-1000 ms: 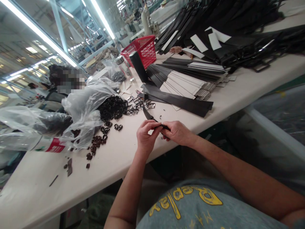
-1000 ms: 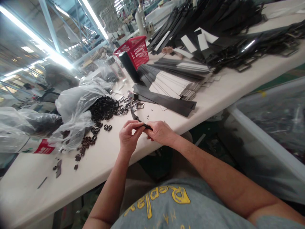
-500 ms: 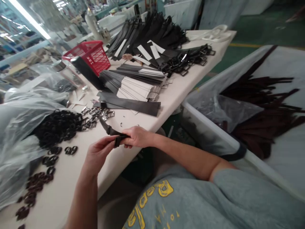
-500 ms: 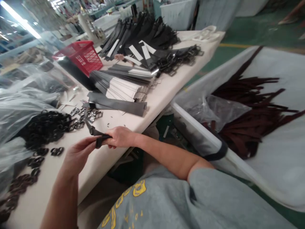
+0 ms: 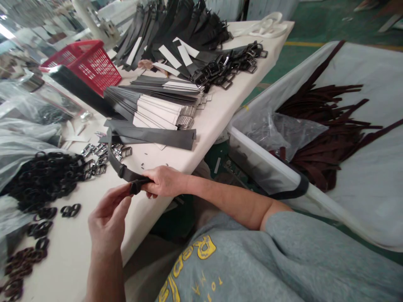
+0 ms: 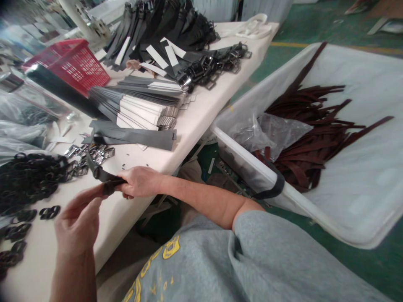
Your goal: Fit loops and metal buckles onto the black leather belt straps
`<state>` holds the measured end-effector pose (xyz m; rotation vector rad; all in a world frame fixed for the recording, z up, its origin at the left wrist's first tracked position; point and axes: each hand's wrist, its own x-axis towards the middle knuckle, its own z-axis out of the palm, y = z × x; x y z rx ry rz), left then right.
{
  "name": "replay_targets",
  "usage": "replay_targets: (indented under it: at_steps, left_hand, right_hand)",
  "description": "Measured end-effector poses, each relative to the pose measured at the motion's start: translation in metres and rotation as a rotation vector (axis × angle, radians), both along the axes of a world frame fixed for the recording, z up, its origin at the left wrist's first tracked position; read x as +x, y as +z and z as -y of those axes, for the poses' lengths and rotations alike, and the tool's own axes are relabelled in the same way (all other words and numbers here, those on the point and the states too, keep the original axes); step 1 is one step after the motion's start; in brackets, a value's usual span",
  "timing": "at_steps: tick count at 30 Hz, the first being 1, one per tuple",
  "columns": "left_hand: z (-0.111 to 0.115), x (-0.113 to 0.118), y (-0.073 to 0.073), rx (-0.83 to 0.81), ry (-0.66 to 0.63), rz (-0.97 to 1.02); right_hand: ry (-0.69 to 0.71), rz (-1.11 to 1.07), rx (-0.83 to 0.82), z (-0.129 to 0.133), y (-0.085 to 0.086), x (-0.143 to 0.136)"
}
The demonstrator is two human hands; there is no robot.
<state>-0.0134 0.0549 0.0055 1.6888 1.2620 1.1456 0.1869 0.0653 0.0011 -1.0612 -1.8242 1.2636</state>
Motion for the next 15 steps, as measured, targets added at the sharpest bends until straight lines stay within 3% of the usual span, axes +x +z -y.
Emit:
replay_targets:
  at_steps: [4, 11, 15]
  left_hand:
    - [0.005, 0.016, -0.003, 0.131, 0.115, 0.011]
    - [-0.001, 0.02, -0.006, 0.228, 0.011, -0.183]
    - [-0.002, 0.02, -0.007, 0.231, -0.027, -0.231]
  right_hand:
    - [-0.01, 0.039, 0.017, 0.001, 0.002, 0.001]
    - [-0.01, 0.202, 0.177, 0.0, 0.002, 0.006]
    - [-0.032, 0.145, 0.144, 0.005, 0.005, 0.007]
